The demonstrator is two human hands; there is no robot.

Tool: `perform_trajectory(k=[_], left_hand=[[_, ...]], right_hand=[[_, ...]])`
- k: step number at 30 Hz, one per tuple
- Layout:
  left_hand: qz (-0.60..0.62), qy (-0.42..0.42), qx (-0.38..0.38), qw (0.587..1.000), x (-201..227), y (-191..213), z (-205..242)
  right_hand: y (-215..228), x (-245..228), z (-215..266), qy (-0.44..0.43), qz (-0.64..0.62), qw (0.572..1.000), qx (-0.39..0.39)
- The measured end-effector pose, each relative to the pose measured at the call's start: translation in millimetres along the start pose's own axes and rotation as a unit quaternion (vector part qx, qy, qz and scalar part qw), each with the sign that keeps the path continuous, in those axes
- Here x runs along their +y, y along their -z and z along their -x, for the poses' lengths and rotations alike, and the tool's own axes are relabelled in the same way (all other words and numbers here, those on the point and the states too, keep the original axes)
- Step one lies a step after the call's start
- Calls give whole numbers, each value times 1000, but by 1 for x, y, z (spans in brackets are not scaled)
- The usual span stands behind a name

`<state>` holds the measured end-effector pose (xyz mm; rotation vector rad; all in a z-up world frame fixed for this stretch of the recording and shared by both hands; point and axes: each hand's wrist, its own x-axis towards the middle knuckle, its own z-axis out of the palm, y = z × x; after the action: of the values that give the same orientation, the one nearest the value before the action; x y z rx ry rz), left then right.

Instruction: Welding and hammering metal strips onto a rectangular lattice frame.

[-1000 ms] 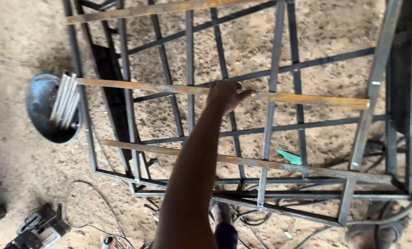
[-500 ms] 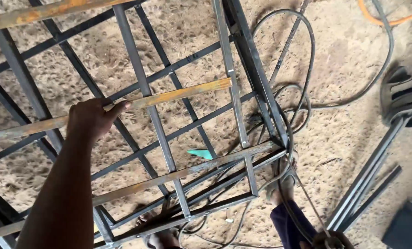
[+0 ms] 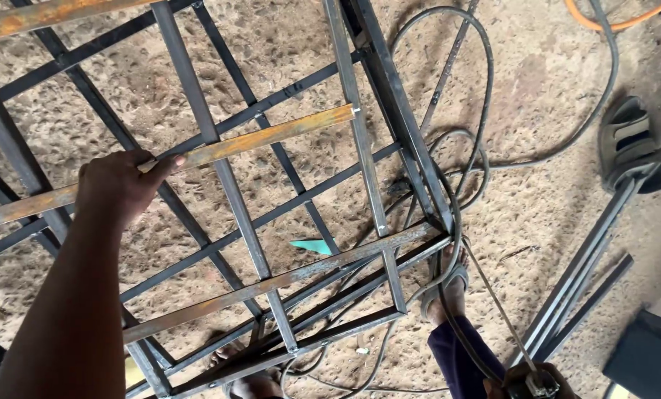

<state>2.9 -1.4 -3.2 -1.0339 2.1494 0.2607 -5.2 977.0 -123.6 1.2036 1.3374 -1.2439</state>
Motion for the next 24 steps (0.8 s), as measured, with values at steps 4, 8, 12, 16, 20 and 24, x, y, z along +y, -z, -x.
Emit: perform_trajectory(k=[4, 8, 12, 16, 20, 24], left_hand=[[13, 62, -44, 997, 6, 10, 7], [21, 62, -52, 997, 7, 8, -1], [-2, 40, -33, 999, -3, 1, -6], [25, 0, 37, 999, 17, 7, 3], [5, -34, 150, 988, 107, 20, 10], [32, -59, 83, 994, 189, 3, -5]], right_hand=[[12, 10, -10, 57, 60, 996, -36], [-57, -41, 31, -48, -29, 998, -17], [-124, -26, 85, 92, 148, 983, 55], [-213, -51, 148, 346, 392, 842, 132], [-269, -85, 188, 397, 440, 791, 153], [-271, -90, 193, 365, 457, 794, 162]])
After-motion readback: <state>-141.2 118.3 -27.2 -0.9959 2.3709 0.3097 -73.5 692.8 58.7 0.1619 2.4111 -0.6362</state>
